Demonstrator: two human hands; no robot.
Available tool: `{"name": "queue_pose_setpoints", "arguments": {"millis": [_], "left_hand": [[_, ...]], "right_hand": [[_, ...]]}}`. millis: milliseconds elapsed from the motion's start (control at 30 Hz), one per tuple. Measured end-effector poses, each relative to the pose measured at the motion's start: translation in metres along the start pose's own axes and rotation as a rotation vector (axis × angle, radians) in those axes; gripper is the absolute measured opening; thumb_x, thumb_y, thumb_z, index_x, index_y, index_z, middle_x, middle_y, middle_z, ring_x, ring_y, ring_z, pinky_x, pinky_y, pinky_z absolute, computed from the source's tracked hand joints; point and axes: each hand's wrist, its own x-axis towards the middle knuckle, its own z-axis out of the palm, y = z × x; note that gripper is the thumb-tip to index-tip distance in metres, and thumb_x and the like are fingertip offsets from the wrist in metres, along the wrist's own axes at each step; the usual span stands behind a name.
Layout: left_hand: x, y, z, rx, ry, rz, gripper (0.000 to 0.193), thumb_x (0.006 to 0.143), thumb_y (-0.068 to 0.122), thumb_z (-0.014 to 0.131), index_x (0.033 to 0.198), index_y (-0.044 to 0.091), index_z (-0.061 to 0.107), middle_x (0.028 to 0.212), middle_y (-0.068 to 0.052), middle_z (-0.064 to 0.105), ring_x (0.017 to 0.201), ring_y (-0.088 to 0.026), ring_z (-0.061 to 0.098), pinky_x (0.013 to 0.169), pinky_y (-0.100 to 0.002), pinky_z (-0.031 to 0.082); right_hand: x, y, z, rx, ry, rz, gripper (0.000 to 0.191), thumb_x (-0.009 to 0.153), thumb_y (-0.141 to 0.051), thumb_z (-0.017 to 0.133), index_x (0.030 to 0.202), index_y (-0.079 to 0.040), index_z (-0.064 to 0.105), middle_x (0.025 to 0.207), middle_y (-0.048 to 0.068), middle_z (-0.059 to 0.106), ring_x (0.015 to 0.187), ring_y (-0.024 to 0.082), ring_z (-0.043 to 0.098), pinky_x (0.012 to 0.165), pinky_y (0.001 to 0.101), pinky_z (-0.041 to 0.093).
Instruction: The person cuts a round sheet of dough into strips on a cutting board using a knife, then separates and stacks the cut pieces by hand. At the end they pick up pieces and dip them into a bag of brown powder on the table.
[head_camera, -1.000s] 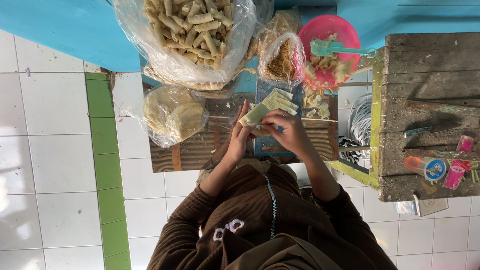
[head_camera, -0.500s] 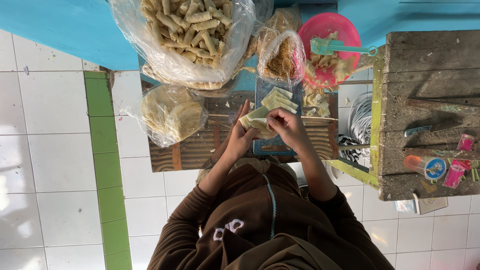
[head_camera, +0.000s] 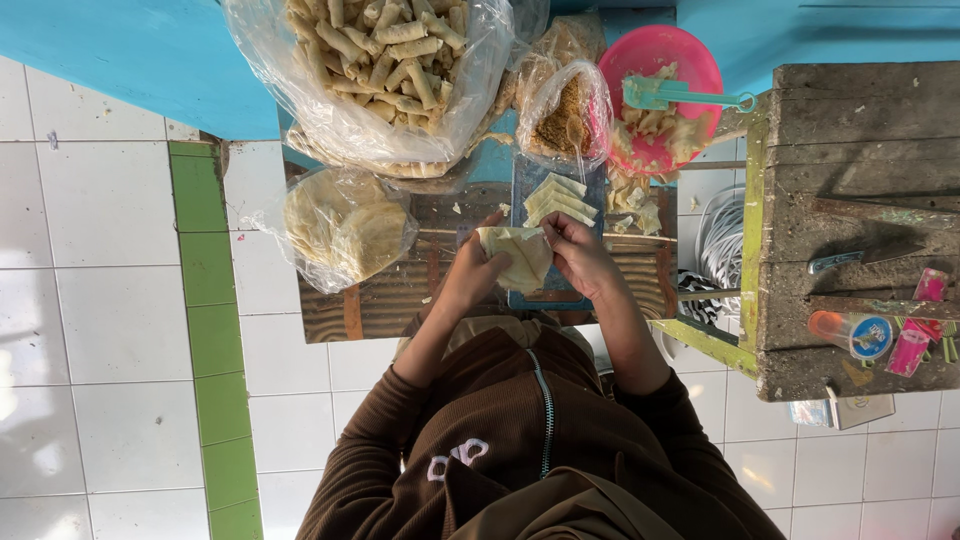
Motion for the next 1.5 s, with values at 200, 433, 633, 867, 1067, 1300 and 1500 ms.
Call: {"name": "queue_pose_setpoints", "arguments": {"millis": [200, 433, 633, 867, 1067, 1300, 1500], "left_hand": [[0.008, -0.008, -0.019, -0.288, -0.164, -0.298, 0.054, 0.082, 0.000, 0.058, 0.135, -0.001, 0.064, 0.102, -0.012, 0.072, 0.082, -0.017, 0.067, 0.072, -0.033, 0.055], [0.017, -0.035, -0.018, -0.421, -0.164, -0.242, 0.056, 0.082, -0.003, 0.051, 0.137, -0.002, 0.064, 0.108, -0.013, 0.073, 0.089, -0.017, 0.069, 0.081, -0.030, 0.058], [0.026, -0.076, -0.003, -0.585, -0.142, -0.311, 0.049, 0.091, 0.003, 0.052, 0.139, 0.001, 0.062, 0.113, -0.011, 0.071, 0.092, -0.017, 0.070, 0.078, -0.031, 0.059], [0.027, -0.087, 0.008, -0.811, -0.215, -0.338, 0.044, 0.100, 0.009, 0.049, 0.143, 0.004, 0.056, 0.123, -0.012, 0.070, 0.101, -0.021, 0.073, 0.080, -0.035, 0.062], [0.036, -0.091, 0.020, -0.769, -0.235, -0.344, 0.045, 0.100, 0.009, 0.050, 0.144, 0.007, 0.055, 0.122, -0.010, 0.070, 0.101, -0.021, 0.073, 0.080, -0.036, 0.064], [0.043, -0.113, 0.022, -0.551, -0.088, -0.442, 0.048, 0.086, -0.002, 0.056, 0.132, 0.008, 0.066, 0.104, -0.012, 0.071, 0.080, -0.022, 0.072, 0.064, -0.037, 0.061], [0.033, -0.091, -0.007, -0.478, 0.016, -0.261, 0.049, 0.085, -0.001, 0.054, 0.130, 0.004, 0.070, 0.110, -0.013, 0.075, 0.082, -0.020, 0.073, 0.066, -0.032, 0.059]], "right_hand": [[0.010, 0.009, -0.023, 0.226, -0.084, 0.123, 0.011, 0.104, -0.002, 0.051, 0.112, 0.000, 0.059, 0.104, 0.005, 0.065, 0.094, 0.012, 0.065, 0.086, 0.0279, 0.058], [0.004, -0.001, -0.039, 0.047, 0.129, -0.301, 0.009, 0.109, 0.002, 0.054, 0.116, -0.001, 0.059, 0.105, 0.005, 0.063, 0.095, 0.012, 0.062, 0.085, 0.0284, 0.055], [-0.026, -0.001, 0.008, -1.200, 0.141, -0.611, 0.014, 0.104, -0.018, 0.062, 0.111, -0.006, 0.062, 0.099, 0.004, 0.069, 0.087, 0.016, 0.068, 0.071, 0.0327, 0.054], [-0.011, 0.007, 0.010, -0.873, 0.122, -0.821, 0.037, 0.104, -0.027, 0.068, 0.128, -0.002, 0.056, 0.118, 0.008, 0.064, 0.109, 0.016, 0.062, 0.084, 0.0292, 0.056], [0.004, 0.033, -0.025, -0.746, 0.294, -0.312, 0.027, 0.098, -0.025, 0.078, 0.111, -0.002, 0.070, 0.086, 0.006, 0.069, 0.073, 0.011, 0.059, 0.064, 0.0259, 0.048], [0.023, 0.050, -0.045, -1.012, 0.554, -0.664, 0.019, 0.094, -0.015, 0.080, 0.100, -0.001, 0.069, 0.090, 0.012, 0.072, 0.076, 0.019, 0.072, 0.064, 0.0310, 0.054], [0.023, 0.054, -0.053, -1.035, 0.571, -0.691, 0.018, 0.095, -0.013, 0.079, 0.100, 0.000, 0.069, 0.092, 0.014, 0.071, 0.078, 0.024, 0.074, 0.066, 0.0341, 0.055]]}}
